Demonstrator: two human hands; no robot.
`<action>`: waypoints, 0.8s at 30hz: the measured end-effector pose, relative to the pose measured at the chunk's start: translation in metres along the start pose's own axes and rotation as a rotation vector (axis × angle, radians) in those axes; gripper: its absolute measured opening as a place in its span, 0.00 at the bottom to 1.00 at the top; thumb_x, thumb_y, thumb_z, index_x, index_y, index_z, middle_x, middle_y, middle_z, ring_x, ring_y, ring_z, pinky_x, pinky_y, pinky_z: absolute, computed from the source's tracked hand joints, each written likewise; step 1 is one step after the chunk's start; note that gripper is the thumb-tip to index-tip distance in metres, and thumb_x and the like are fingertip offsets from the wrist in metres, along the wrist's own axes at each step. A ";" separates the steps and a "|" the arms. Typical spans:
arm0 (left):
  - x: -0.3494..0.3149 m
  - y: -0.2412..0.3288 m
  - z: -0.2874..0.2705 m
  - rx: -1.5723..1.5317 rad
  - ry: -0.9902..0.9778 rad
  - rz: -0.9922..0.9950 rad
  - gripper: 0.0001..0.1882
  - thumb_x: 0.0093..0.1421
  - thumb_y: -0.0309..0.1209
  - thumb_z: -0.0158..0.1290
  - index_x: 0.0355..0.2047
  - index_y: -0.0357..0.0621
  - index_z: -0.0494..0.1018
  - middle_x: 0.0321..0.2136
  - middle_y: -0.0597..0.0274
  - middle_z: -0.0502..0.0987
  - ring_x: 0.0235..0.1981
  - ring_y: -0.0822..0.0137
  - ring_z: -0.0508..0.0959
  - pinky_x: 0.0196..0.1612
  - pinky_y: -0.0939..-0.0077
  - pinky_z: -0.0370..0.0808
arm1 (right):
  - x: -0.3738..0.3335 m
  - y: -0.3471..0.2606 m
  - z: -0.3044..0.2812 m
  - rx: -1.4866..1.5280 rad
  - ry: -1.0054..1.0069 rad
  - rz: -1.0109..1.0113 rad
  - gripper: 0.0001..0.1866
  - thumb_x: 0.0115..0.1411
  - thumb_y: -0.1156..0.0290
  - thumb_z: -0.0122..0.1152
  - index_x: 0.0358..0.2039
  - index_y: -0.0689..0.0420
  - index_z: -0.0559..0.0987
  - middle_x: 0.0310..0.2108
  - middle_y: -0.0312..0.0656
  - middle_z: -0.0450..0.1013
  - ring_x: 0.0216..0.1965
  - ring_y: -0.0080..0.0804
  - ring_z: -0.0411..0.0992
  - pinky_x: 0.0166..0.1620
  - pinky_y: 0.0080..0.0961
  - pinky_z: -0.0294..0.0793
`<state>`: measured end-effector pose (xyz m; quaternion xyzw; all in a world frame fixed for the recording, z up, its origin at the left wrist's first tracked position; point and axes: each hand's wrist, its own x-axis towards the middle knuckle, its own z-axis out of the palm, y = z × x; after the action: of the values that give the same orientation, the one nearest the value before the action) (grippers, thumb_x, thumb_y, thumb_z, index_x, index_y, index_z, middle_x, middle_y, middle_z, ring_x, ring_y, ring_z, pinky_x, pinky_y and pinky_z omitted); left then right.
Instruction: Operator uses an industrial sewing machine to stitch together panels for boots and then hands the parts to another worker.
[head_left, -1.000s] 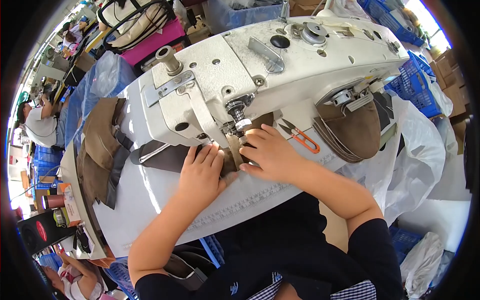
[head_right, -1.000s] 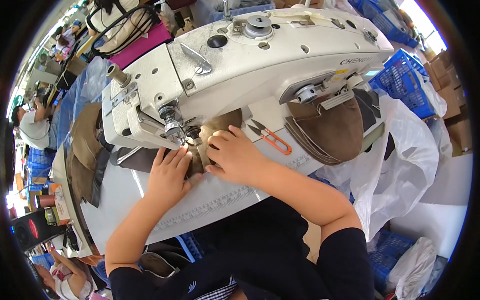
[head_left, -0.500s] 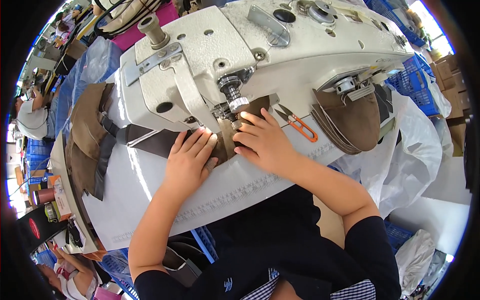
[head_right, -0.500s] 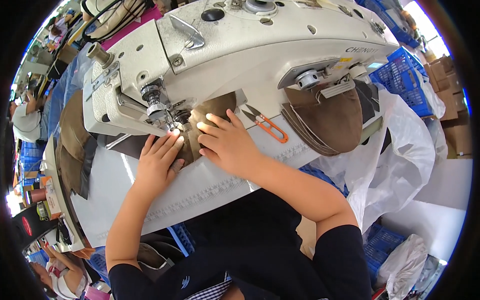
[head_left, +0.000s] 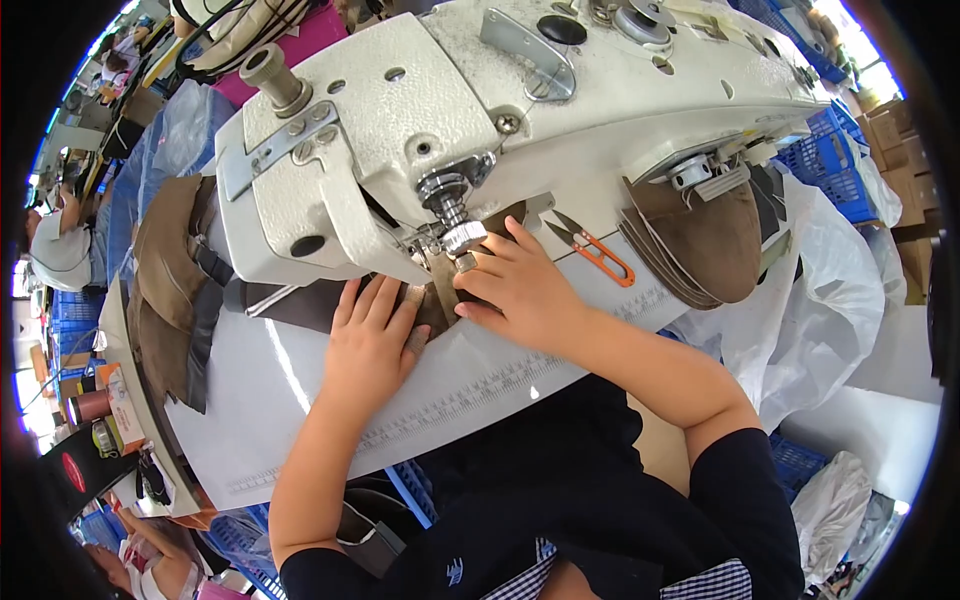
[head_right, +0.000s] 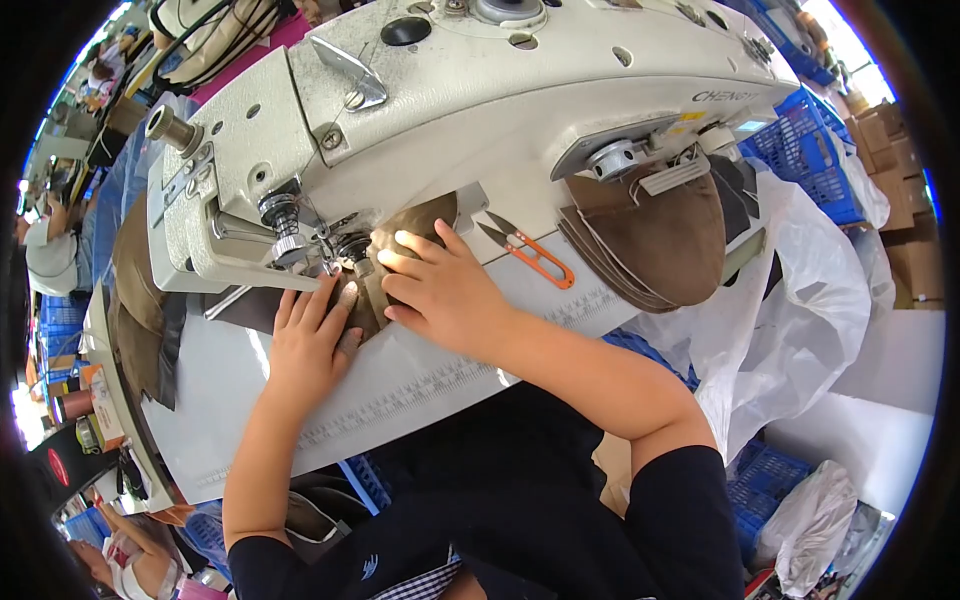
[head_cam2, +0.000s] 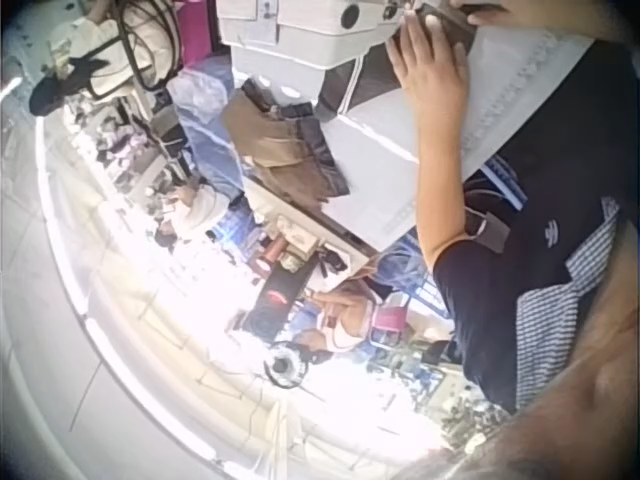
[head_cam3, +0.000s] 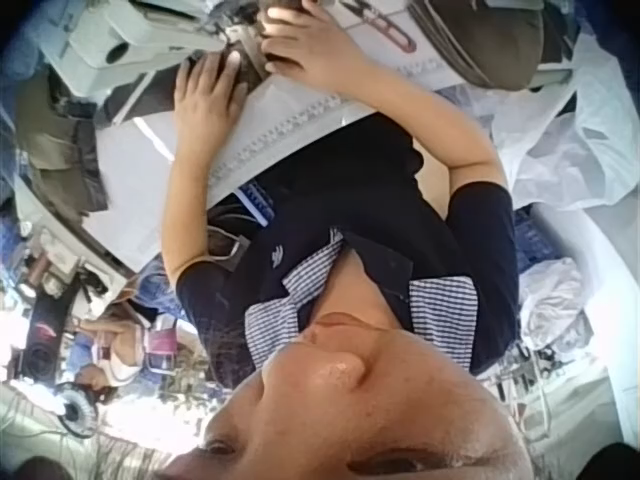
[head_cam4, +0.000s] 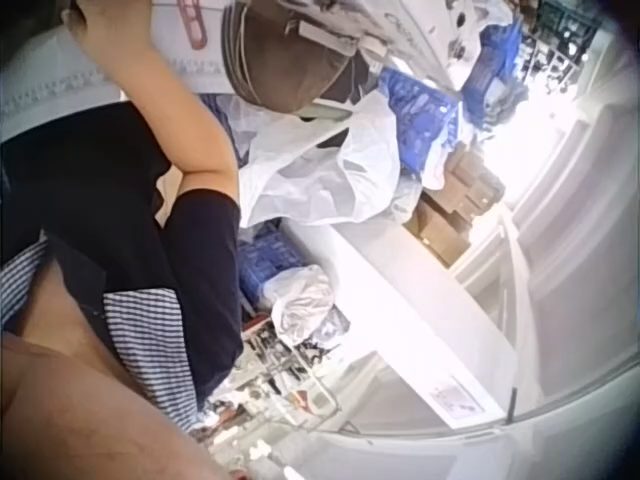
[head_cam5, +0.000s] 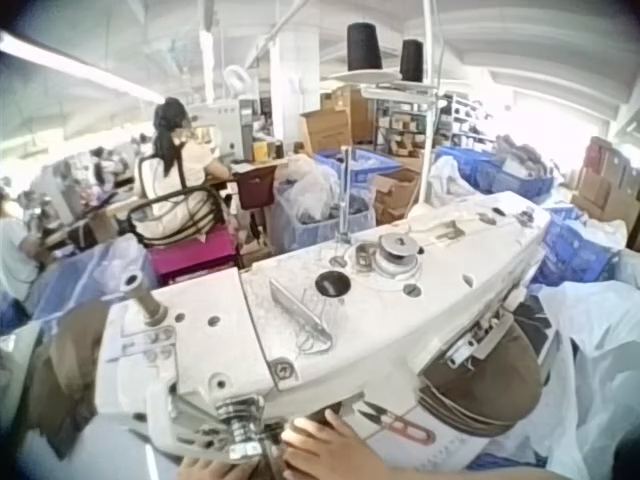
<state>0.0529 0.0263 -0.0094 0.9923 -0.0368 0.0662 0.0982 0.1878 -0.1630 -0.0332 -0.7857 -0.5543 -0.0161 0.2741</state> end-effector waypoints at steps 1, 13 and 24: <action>0.001 0.000 0.000 0.002 0.001 -0.001 0.22 0.54 0.36 0.57 0.47 0.38 0.73 0.55 0.50 0.70 0.58 0.52 0.68 0.64 0.51 0.57 | 0.001 0.001 0.000 0.011 -0.014 -0.004 0.13 0.55 0.60 0.63 0.36 0.51 0.74 0.51 0.37 0.70 0.60 0.40 0.61 0.64 0.55 0.52; 0.015 -0.004 -0.001 -0.026 0.036 -0.028 0.16 0.57 0.34 0.55 0.43 0.37 0.73 0.52 0.51 0.74 0.56 0.46 0.69 0.57 0.54 0.63 | 0.017 0.015 0.004 0.103 -0.005 -0.037 0.12 0.55 0.63 0.63 0.37 0.51 0.74 0.52 0.37 0.70 0.59 0.39 0.62 0.63 0.57 0.52; 0.018 -0.011 0.002 -0.040 0.023 -0.072 0.18 0.58 0.35 0.54 0.46 0.38 0.73 0.48 0.49 0.76 0.53 0.44 0.71 0.57 0.52 0.62 | 0.026 0.017 0.004 0.136 0.016 -0.020 0.12 0.53 0.64 0.63 0.37 0.51 0.74 0.47 0.35 0.71 0.54 0.37 0.65 0.59 0.50 0.54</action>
<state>0.0714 0.0352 -0.0109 0.9900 -0.0011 0.0733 0.1207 0.2111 -0.1428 -0.0354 -0.7597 -0.5597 0.0128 0.3309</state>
